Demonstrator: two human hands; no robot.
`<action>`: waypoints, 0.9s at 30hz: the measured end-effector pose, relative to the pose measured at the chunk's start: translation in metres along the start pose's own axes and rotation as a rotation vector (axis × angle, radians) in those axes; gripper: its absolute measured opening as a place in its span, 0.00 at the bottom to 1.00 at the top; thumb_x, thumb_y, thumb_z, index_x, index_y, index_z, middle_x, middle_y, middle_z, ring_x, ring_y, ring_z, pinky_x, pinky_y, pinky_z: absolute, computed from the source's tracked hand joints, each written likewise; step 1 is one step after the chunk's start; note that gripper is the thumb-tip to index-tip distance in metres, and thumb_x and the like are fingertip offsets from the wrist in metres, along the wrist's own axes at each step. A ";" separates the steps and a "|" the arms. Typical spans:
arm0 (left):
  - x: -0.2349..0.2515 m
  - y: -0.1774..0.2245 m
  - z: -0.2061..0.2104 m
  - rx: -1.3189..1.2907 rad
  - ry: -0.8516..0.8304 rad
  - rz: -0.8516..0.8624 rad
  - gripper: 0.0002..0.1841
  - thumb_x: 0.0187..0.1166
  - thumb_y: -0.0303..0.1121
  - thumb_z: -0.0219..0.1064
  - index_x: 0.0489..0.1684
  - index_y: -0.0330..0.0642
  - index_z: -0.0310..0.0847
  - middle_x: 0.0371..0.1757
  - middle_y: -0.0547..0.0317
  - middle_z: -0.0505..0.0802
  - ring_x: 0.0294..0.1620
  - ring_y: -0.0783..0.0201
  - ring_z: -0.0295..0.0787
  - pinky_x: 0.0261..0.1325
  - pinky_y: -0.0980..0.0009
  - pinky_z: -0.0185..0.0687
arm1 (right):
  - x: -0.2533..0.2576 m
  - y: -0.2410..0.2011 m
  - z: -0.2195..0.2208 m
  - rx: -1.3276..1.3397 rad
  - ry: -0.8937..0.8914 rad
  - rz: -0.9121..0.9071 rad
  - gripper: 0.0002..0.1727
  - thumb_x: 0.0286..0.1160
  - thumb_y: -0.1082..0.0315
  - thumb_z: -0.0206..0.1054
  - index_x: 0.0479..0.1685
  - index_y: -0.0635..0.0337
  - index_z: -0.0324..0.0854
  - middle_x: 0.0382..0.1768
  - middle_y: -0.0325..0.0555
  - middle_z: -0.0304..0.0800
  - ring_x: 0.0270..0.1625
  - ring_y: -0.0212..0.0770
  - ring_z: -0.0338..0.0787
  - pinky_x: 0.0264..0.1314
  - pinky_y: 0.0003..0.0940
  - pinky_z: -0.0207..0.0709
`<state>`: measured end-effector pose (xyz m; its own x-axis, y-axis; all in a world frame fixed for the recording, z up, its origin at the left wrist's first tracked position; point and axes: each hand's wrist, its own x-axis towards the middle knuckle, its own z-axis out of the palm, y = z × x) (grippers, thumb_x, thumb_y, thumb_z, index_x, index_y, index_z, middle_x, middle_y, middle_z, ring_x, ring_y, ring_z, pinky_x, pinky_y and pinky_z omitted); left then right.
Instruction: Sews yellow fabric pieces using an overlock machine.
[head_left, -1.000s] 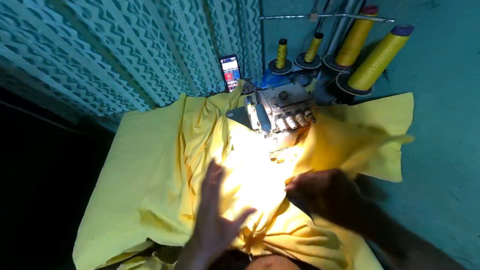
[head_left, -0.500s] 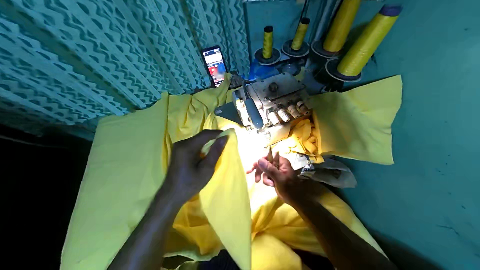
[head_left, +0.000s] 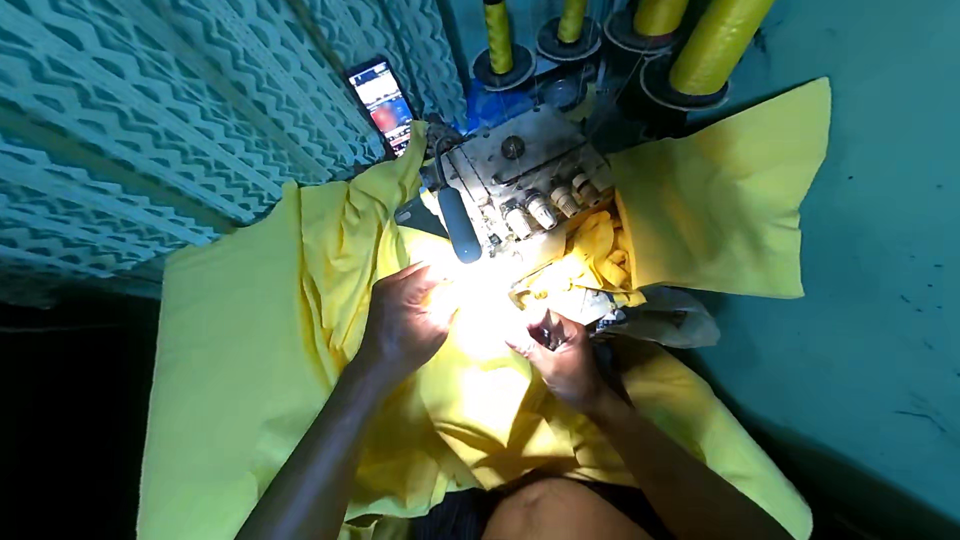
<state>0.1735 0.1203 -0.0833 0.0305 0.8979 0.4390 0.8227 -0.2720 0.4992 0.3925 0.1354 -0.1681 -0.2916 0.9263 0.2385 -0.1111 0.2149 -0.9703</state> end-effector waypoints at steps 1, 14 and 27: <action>-0.001 -0.008 0.008 0.019 -0.030 -0.035 0.04 0.65 0.31 0.71 0.26 0.40 0.87 0.25 0.61 0.87 0.28 0.70 0.85 0.33 0.69 0.81 | 0.001 0.005 -0.003 -0.061 0.002 0.071 0.07 0.66 0.70 0.77 0.36 0.60 0.85 0.30 0.32 0.86 0.28 0.19 0.79 0.30 0.15 0.74; -0.017 0.052 -0.040 -0.441 0.014 0.025 0.07 0.85 0.40 0.67 0.49 0.56 0.92 0.45 0.78 0.95 0.47 0.83 0.90 0.52 0.83 0.87 | -0.004 -0.045 -0.035 0.299 -0.457 -0.095 0.19 0.77 0.47 0.72 0.50 0.52 0.82 0.41 0.24 0.87 0.40 0.11 0.79 0.41 0.10 0.73; -0.010 -0.029 0.024 0.099 -0.034 -0.082 0.06 0.72 0.34 0.67 0.29 0.43 0.86 0.25 0.63 0.86 0.26 0.70 0.83 0.30 0.70 0.80 | -0.007 0.024 0.014 -0.093 0.255 0.251 0.04 0.66 0.77 0.69 0.28 0.61 0.85 0.24 0.29 0.83 0.28 0.17 0.79 0.34 0.15 0.75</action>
<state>0.1629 0.1282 -0.1205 -0.0213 0.9274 0.3736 0.8753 -0.1633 0.4552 0.3785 0.1300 -0.1925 -0.0509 0.9986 -0.0135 0.0237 -0.0123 -0.9996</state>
